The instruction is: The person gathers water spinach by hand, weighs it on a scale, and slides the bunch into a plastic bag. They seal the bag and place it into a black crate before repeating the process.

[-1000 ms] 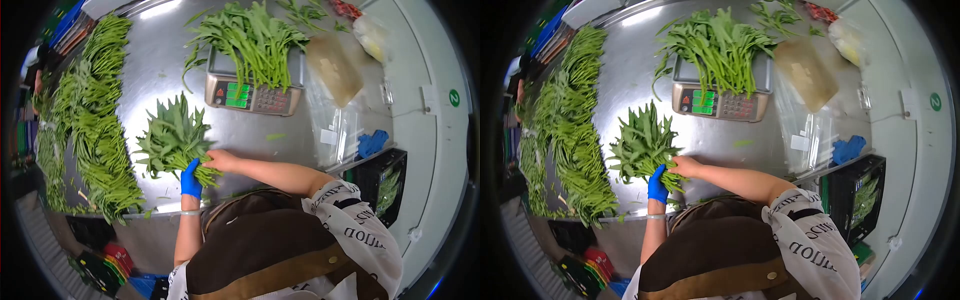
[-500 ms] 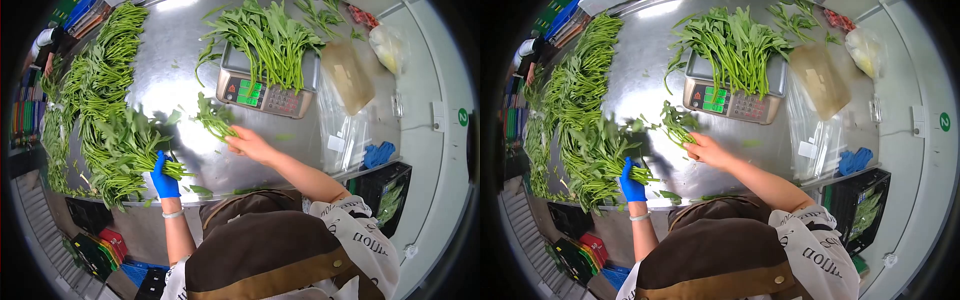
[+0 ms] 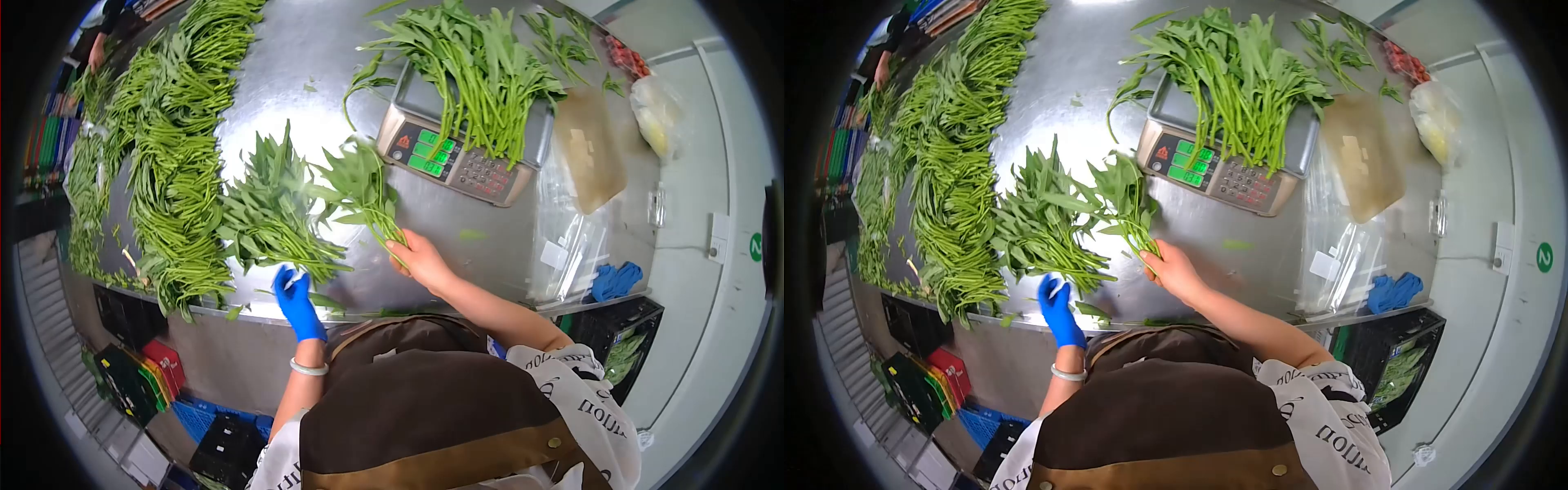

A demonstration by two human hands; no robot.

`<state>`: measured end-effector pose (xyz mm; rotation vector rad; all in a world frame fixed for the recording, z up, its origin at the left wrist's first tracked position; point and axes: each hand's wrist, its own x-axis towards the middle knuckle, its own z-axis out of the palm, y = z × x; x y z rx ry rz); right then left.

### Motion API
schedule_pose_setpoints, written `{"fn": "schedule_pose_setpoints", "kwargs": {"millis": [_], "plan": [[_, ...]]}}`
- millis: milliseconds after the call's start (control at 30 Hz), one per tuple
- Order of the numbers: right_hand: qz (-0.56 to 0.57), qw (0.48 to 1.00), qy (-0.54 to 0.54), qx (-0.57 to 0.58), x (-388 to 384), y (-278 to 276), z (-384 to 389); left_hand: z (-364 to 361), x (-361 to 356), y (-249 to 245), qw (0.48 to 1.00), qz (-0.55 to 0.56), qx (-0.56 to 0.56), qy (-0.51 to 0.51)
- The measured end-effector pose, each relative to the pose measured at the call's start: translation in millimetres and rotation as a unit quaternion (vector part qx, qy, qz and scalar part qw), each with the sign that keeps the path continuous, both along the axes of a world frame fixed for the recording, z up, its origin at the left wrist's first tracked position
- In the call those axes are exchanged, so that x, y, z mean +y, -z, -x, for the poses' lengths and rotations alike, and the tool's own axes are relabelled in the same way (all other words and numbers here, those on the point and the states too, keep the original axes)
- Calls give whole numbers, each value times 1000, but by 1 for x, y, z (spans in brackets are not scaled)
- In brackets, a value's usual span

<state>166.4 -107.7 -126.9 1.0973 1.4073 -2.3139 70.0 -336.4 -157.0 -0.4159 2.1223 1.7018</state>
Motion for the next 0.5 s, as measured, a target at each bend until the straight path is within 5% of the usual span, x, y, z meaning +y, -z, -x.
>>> {"fn": "schedule_pose_setpoints", "kwargs": {"millis": [100, 200, 300, 333, 500], "plan": [[-115, 990, -63, 52, -11, -9, 3, -9, 38, -39, 965, -116, -140, 190], [-244, 956, -146, 75, -16, -31, 9, -18, 69, -29, 934, -238, -211, 161], [-387, 900, -169, 105, -18, -31, 7, -16, 73, -13, 923, -277, -235, 126], [-434, 877, -167, 118, -17, -28, 5, -11, 69, -11, 941, -214, -214, 148], [-331, 928, -159, 58, -3, -16, 3, -5, 59, -6, 914, -303, -262, 62]]}}
